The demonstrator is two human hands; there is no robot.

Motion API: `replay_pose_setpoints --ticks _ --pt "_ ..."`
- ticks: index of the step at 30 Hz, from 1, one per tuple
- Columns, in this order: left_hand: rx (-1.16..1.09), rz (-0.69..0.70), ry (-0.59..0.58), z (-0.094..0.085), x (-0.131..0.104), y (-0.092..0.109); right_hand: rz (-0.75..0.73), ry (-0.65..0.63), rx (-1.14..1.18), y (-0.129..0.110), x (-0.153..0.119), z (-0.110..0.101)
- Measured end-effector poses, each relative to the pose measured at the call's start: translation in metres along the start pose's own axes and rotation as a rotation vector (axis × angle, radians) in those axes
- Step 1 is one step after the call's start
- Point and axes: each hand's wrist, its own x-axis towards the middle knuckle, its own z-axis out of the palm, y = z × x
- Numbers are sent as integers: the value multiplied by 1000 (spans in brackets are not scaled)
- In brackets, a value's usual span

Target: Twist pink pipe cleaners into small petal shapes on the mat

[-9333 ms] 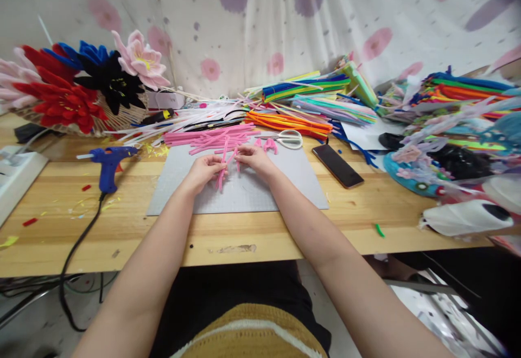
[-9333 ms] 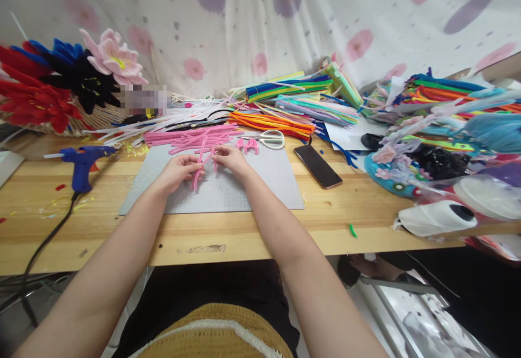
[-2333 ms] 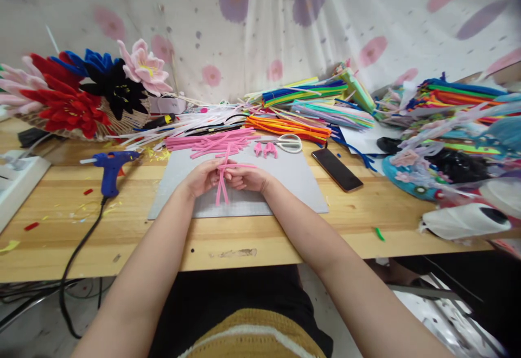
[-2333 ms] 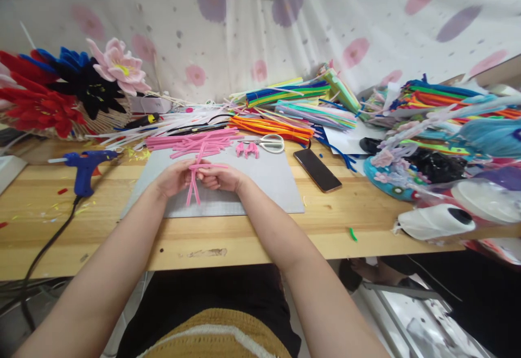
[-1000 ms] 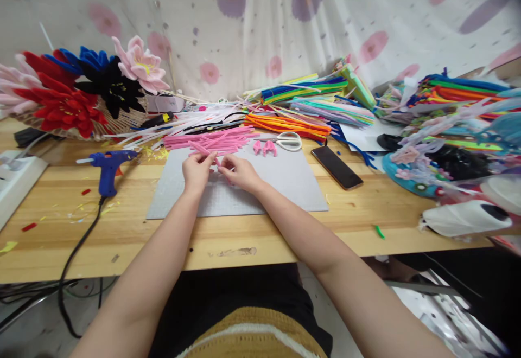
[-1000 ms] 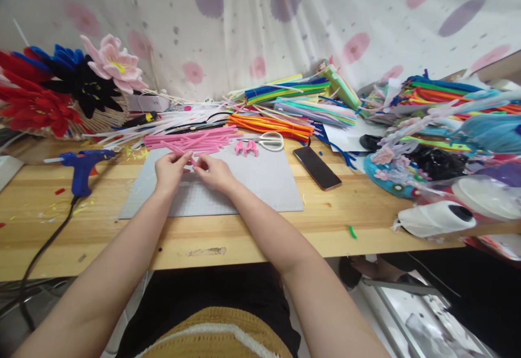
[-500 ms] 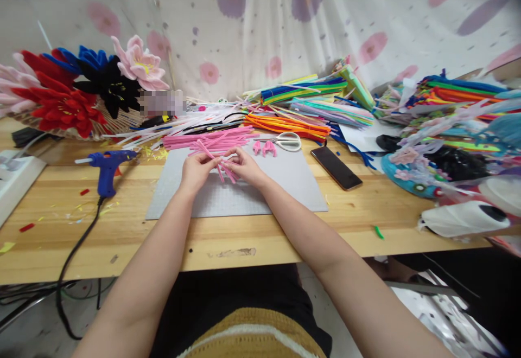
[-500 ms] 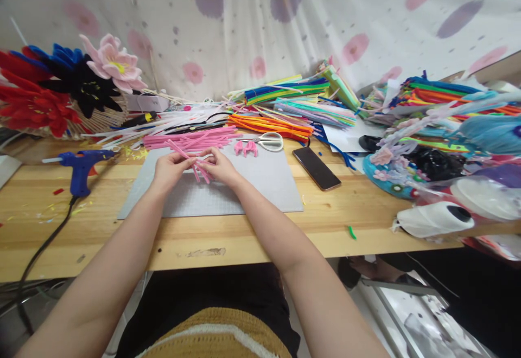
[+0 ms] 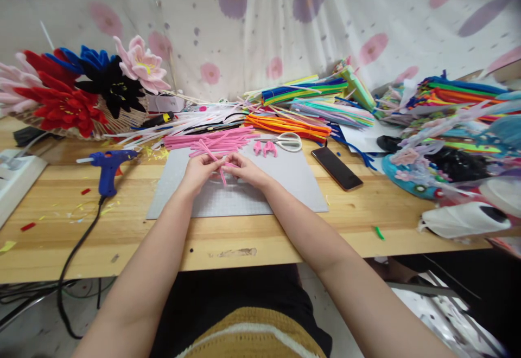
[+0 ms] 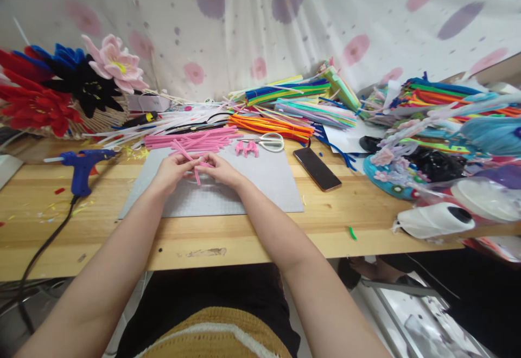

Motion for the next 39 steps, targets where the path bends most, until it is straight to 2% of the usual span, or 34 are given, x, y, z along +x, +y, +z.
replay_pose_setpoints --ticks 3,8,16,22,26,28,32,39 --pt "-17 14 -7 -1 0 1 81 -44 36 -1 -2 -2" --pt "15 -26 -16 -1 -1 2 125 -19 -13 5 1 -3" --pt "34 -19 -55 -1 -5 4 -45 103 -139 9 6 -9" --pt "35 -27 -30 2 -3 2 38 -8 -26 5 3 -11" --pt "111 0 -61 4 -5 1 91 -109 8 2 -1 -13" --pt "147 17 -86 4 -6 1 87 -95 -9 1 -1 -13" --pt "180 15 -110 4 -8 3 33 19 -74 -1 0 -12" --pt "20 -10 -142 1 -8 4 -3 -58 -81 -7 -2 -12"
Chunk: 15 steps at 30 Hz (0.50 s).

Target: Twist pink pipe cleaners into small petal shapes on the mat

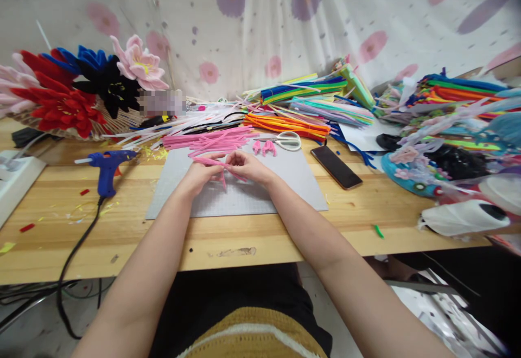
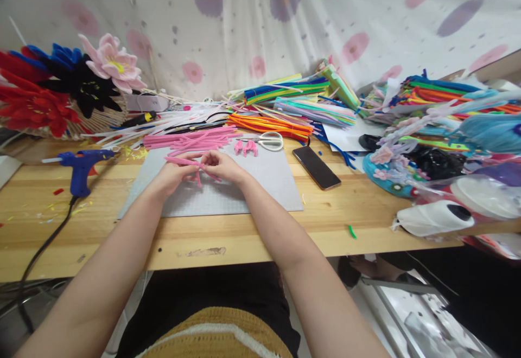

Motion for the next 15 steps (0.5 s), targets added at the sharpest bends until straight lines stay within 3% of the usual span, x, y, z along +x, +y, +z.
replay_pose_setpoints --ticks 4,8,11,15 --pt "-91 7 22 -1 5 -4 30 42 3 6 3 3" --pt "-69 77 209 1 11 -7 -2 163 -96 10 4 5" --pt "-66 114 283 0 12 -7 -105 204 -361 6 1 8" --pt "-63 121 299 -1 12 -5 -260 221 -852 0 -4 10"
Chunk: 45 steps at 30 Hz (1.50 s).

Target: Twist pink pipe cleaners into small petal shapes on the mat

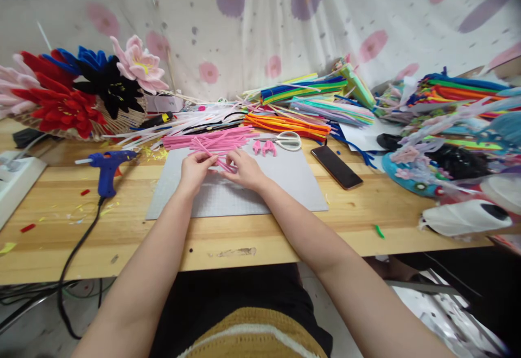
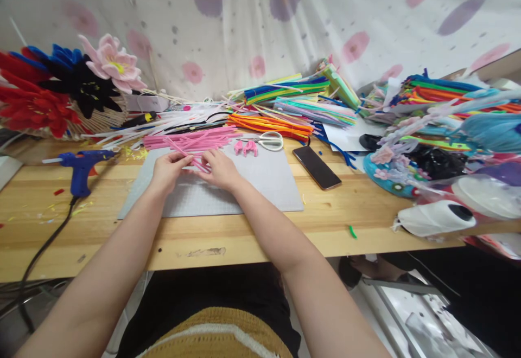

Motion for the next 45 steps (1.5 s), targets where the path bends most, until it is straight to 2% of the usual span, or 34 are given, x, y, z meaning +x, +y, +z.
replay_pose_setpoints --ticks 4,8,14,19,32,36,40,45 --pt "-5 -28 21 1 -1 1 -71 -46 -230 -4 0 -1" --pt "-80 -62 53 1 1 1 -94 -107 -319 -11 0 2" --pt "-194 -138 102 4 2 -1 -73 -190 -230 -23 -1 12" --pt "-285 -141 187 11 4 -3 -36 -181 -226 -30 1 15" --pt "-423 -233 215 9 18 -10 -84 -233 -158 -30 4 23" --pt "-443 -254 139 9 14 -8 -55 -189 -91 -26 1 24" --pt "-439 -216 17 7 9 -7 88 -100 88 -21 -2 22" --pt "-365 -159 -17 3 8 -6 204 -88 343 -20 0 21"
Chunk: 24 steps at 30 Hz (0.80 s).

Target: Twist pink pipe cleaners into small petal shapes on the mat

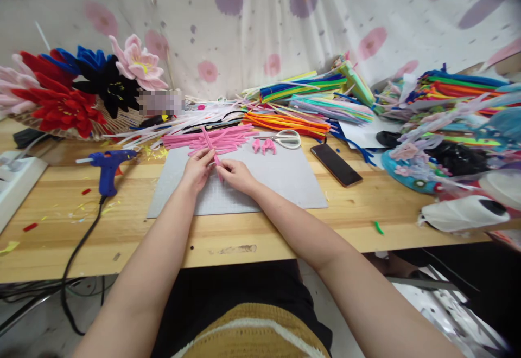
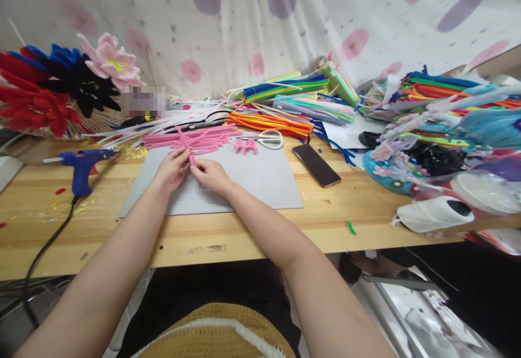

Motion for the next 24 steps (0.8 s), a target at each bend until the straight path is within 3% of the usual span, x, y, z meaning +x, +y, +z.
replay_pose_setpoints --ticks 8,14,19,22,24 --pt "-52 -15 173 9 -1 -1 -54 -11 26 0 1 10" --pt "-136 -50 248 12 -3 0 -116 -30 -100 -4 0 13" --pt "-113 -32 196 10 -3 0 -142 -41 -267 -4 -2 10" --pt "20 -30 101 7 -3 -1 -103 9 -388 -2 -4 7" --pt "149 57 107 5 -2 -3 -87 44 -456 -1 -5 5"
